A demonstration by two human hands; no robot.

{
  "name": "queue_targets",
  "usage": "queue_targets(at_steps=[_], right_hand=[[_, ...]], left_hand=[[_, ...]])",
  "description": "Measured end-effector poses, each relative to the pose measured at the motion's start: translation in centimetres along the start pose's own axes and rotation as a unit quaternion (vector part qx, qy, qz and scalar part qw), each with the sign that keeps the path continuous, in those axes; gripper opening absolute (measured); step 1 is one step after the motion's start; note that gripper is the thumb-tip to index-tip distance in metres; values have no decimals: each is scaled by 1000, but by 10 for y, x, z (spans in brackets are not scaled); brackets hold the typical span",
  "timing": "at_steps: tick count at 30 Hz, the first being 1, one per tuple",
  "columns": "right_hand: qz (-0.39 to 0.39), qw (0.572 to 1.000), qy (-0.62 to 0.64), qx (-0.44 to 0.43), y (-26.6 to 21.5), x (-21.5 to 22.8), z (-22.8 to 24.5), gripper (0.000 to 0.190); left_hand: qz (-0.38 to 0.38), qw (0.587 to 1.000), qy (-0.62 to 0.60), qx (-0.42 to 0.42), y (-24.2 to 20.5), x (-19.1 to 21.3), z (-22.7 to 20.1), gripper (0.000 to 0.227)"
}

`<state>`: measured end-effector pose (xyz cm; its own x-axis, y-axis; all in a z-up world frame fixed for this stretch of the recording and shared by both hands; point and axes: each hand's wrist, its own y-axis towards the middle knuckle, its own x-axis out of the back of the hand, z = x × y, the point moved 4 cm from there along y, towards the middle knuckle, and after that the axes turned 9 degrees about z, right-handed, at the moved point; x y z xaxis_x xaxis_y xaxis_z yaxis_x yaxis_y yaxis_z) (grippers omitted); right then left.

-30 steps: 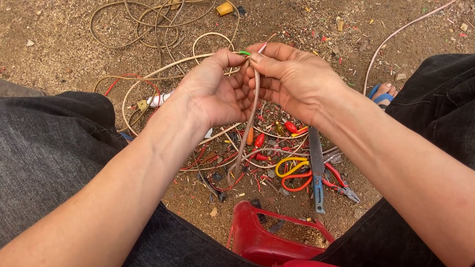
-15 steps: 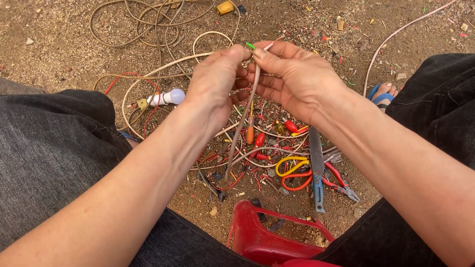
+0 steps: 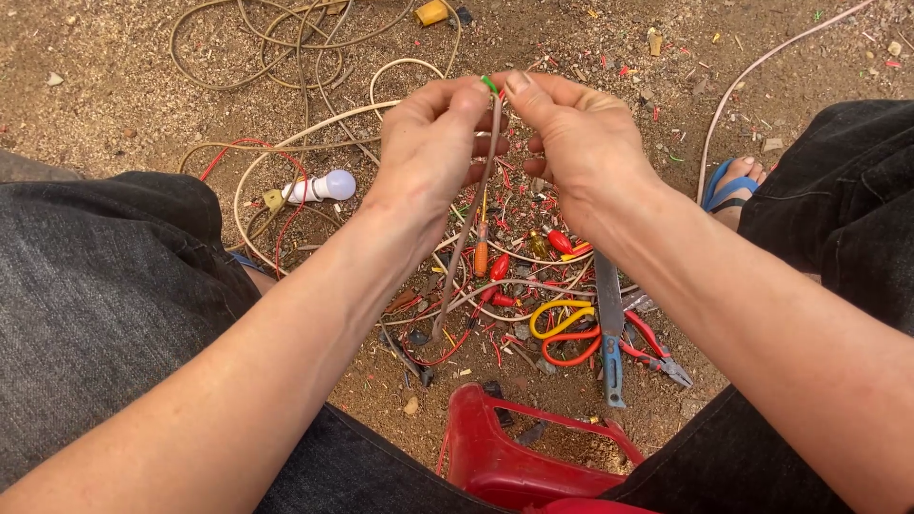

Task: Stripping insulation from electrical wires and twisting the copper strands together to prepare them for connection.

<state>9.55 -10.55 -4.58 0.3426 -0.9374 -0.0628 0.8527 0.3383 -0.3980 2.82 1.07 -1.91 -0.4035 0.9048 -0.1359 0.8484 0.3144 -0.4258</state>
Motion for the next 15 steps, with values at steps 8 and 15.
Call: queue_targets(at_steps=[8, 15], right_hand=[[7, 999, 45, -26, -10, -5, 12, 22], [34, 999, 37, -5, 0, 0, 11, 16]], left_hand=[[25, 996, -72, -50, 12, 2, 10, 14], [32, 990, -72, -119, 43, 12, 25, 21]])
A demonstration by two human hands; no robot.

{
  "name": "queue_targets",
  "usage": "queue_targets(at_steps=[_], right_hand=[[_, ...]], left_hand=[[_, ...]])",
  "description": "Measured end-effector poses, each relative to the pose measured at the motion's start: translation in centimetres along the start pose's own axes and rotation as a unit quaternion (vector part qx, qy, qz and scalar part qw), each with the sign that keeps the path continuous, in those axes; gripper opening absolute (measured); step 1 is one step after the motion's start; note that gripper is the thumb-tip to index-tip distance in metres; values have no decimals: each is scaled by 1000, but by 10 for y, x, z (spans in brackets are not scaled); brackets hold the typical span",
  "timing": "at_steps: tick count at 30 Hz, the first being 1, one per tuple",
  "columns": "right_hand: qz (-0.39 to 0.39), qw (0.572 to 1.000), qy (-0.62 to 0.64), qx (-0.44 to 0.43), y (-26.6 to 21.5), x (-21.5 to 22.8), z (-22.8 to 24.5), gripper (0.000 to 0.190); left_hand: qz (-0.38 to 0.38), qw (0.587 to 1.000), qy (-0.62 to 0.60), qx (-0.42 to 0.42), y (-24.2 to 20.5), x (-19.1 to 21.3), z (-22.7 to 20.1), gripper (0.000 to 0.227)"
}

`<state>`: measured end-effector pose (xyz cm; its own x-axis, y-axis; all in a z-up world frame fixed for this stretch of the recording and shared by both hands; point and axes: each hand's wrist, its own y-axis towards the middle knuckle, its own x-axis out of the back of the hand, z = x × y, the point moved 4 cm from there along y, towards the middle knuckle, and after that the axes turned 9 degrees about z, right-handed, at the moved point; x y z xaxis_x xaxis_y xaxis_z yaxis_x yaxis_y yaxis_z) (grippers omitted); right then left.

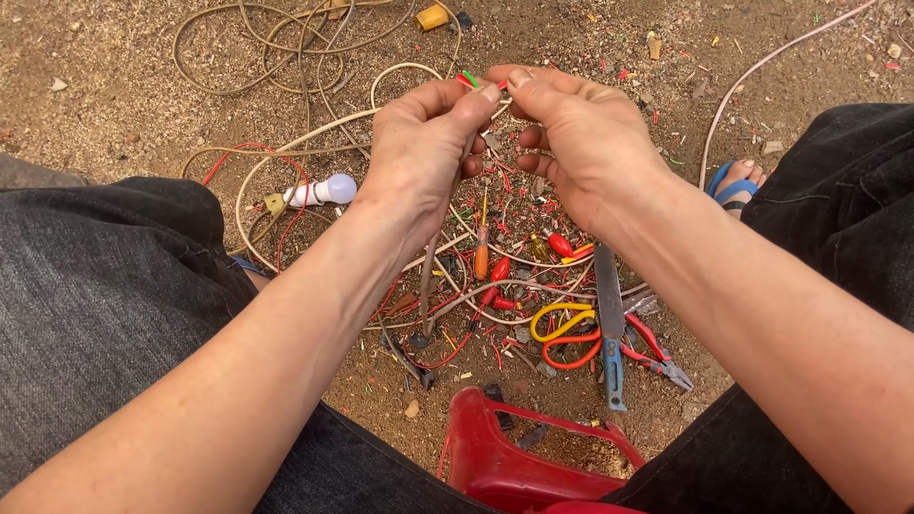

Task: Stripping insulation from electrical wires and twisting the copper strands together to prepare them for connection.

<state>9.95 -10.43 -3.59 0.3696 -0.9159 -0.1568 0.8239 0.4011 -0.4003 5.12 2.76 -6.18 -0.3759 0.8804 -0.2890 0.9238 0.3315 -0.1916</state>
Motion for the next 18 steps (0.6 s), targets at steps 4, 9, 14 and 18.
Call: queue_targets(at_steps=[4, 9, 14, 18], right_hand=[[-18, 999, -46, 15, -7, -3, 7, 15], [-44, 970, -220, 94, -9, -3, 11, 13], [-40, 949, -281, 138, -9, -2, -1, 10], [10, 975, -169, 146, 2, 3, -27, 17]], left_hand=[[-1, 995, 90, 33, -10, -3, -18, 14], [51, 930, 365, 1, -6, -2, -26, 21], [32, 883, 464, -62, -14, -5, -17, 20], [25, 920, 389, -36, -1, 9, 6, 9]])
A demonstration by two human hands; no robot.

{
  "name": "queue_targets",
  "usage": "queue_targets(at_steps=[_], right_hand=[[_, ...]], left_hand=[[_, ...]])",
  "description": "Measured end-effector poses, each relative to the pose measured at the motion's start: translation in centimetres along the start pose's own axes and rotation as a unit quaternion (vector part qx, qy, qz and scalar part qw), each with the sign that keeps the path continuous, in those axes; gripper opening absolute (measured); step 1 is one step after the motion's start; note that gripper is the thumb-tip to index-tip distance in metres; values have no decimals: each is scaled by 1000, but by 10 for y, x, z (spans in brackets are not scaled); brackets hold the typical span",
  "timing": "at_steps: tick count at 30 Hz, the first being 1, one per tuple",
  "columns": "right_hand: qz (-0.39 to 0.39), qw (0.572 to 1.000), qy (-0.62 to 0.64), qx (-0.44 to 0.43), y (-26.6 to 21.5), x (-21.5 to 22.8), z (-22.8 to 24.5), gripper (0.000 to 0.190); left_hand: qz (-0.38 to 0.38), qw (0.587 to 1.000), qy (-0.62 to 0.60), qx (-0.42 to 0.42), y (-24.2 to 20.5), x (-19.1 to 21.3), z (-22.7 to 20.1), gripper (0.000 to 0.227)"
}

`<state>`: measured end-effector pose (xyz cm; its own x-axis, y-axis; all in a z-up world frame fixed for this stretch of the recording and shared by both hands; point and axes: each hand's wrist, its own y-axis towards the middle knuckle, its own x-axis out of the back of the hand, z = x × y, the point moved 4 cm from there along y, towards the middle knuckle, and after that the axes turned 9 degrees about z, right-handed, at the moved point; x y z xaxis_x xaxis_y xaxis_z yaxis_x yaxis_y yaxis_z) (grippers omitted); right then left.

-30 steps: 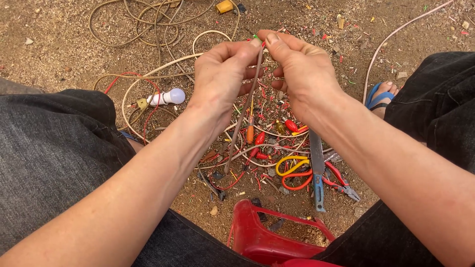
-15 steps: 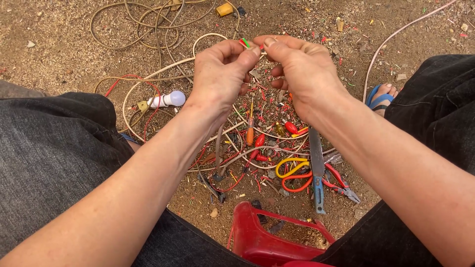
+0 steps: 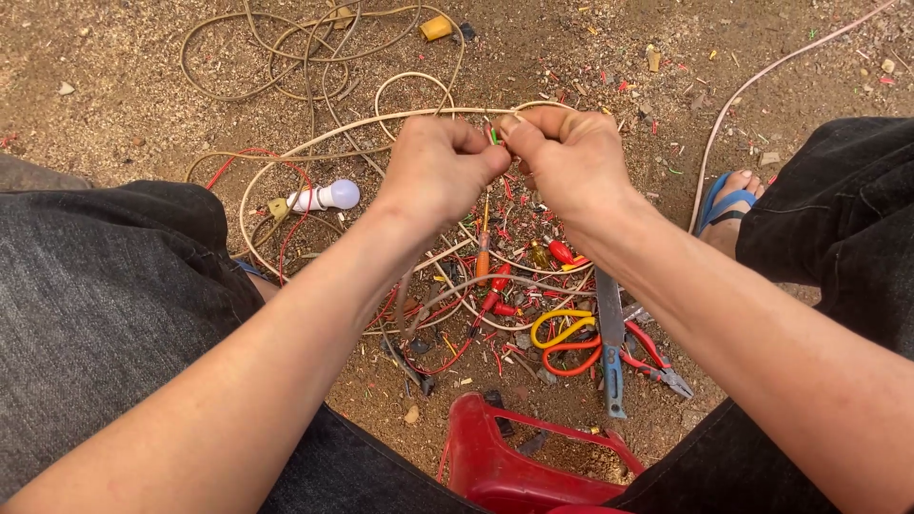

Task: Stripping insulation from electrical wires and twisting the copper strands together to prepare them for connection.

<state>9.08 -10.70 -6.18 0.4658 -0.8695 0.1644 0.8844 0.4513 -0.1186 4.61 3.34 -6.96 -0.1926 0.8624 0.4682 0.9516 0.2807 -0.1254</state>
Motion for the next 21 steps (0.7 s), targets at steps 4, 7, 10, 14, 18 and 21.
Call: queue_targets(at_steps=[4, 7, 10, 14, 18, 21], right_hand=[[66, 979, 123, -146, -6, 0, 9, 17], [89, 979, 97, -158, -9, 4, 12, 24], [100, 978, 103, -152, -6, 5, 2, 28], [91, 982, 106, -123, -6, 9, -3, 26], [93, 993, 49, -57, -7, 11, 0, 22], [91, 996, 0, 1, -6, 11, -4, 19]], left_hand=[[17, 989, -115, 88, -26, 7, -15, 10], [8, 980, -178, 86, -25, 8, -13, 12], [24, 968, -222, 111, -22, 7, -2, 18], [20, 935, -323, 143, -21, 5, 4, 19], [50, 884, -441, 144, -15, -4, 17, 19], [76, 865, -478, 133, -14, -3, 21, 24]])
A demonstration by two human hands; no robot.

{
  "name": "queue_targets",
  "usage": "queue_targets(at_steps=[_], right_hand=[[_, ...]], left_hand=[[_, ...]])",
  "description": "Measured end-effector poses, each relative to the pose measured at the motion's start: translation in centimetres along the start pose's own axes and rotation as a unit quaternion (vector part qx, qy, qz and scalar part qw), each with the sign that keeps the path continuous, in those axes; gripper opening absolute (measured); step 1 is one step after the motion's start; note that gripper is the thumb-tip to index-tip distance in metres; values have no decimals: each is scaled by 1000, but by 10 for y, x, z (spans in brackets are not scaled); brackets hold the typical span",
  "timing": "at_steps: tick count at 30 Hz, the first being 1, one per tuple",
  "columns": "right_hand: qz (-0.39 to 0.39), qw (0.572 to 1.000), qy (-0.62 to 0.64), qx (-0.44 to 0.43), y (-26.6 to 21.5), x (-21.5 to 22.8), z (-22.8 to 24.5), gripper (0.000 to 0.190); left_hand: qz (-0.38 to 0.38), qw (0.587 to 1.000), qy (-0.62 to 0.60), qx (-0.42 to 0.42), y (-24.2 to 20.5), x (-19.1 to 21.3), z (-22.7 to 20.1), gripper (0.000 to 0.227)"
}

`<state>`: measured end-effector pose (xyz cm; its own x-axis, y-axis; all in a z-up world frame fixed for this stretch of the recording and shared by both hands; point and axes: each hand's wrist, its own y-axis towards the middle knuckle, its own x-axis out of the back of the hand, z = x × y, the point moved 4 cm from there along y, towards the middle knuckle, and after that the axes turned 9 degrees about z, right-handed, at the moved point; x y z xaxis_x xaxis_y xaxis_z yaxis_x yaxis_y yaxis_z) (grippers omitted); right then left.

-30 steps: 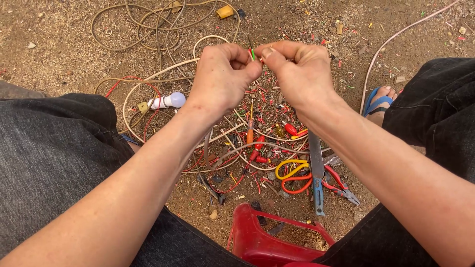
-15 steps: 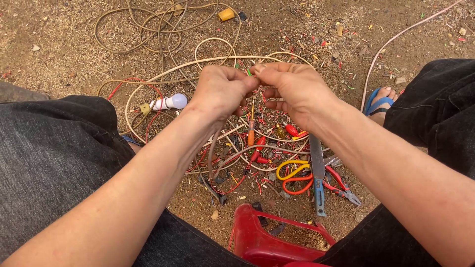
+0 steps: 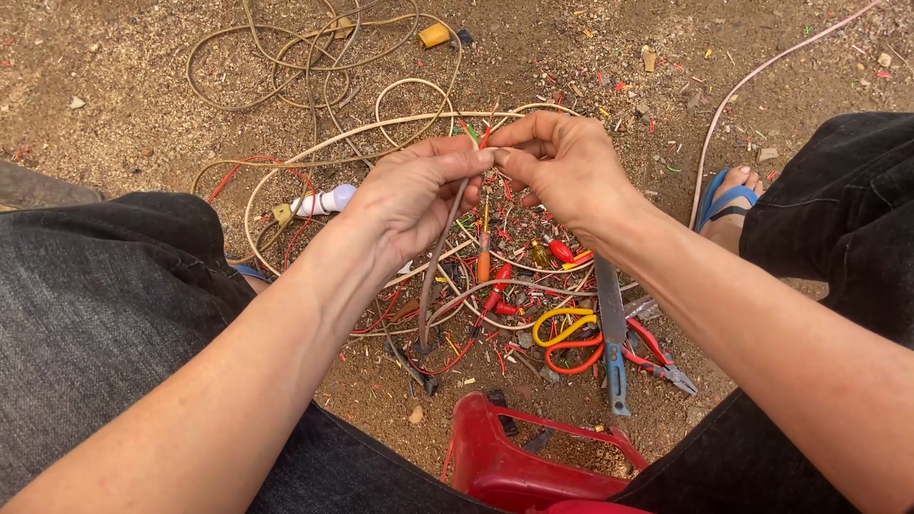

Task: Stripping insulation from electrical wires and twisting the copper strands together to prepare them for connection.

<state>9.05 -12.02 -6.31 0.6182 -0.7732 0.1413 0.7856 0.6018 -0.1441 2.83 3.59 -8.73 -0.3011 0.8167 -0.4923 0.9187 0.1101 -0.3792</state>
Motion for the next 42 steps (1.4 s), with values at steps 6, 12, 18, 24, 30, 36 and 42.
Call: queue_targets(at_steps=[6, 12, 18, 24, 30, 36, 42], right_hand=[[11, 1000, -2, -15, -6, -2, -12, 14], [88, 974, -143, -153, -38, -1, -62, 23], [360, 771, -436, -292, -89, 38, -260, 34], [92, 857, -218, -458, -110, 92, -299, 45], [108, 775, -326, -530, -125, 103, -316, 30], [-104, 802, -259, -528, -123, 94, -294, 56], [-99, 829, -169, -524, -122, 70, -282, 67]], left_hand=[[-47, 993, 101, -32, -18, 3, -3, 21], [-121, 969, 195, -87, -21, 22, -13, 25], [-110, 965, 228, -74, -31, 7, 4, 25], [-119, 963, 232, -64, -32, 11, 15, 23], [-121, 964, 234, -38, -32, 9, 24, 26], [-123, 956, 265, -12, -26, 18, 35, 23], [-109, 952, 286, 7, -15, 26, 56, 19]])
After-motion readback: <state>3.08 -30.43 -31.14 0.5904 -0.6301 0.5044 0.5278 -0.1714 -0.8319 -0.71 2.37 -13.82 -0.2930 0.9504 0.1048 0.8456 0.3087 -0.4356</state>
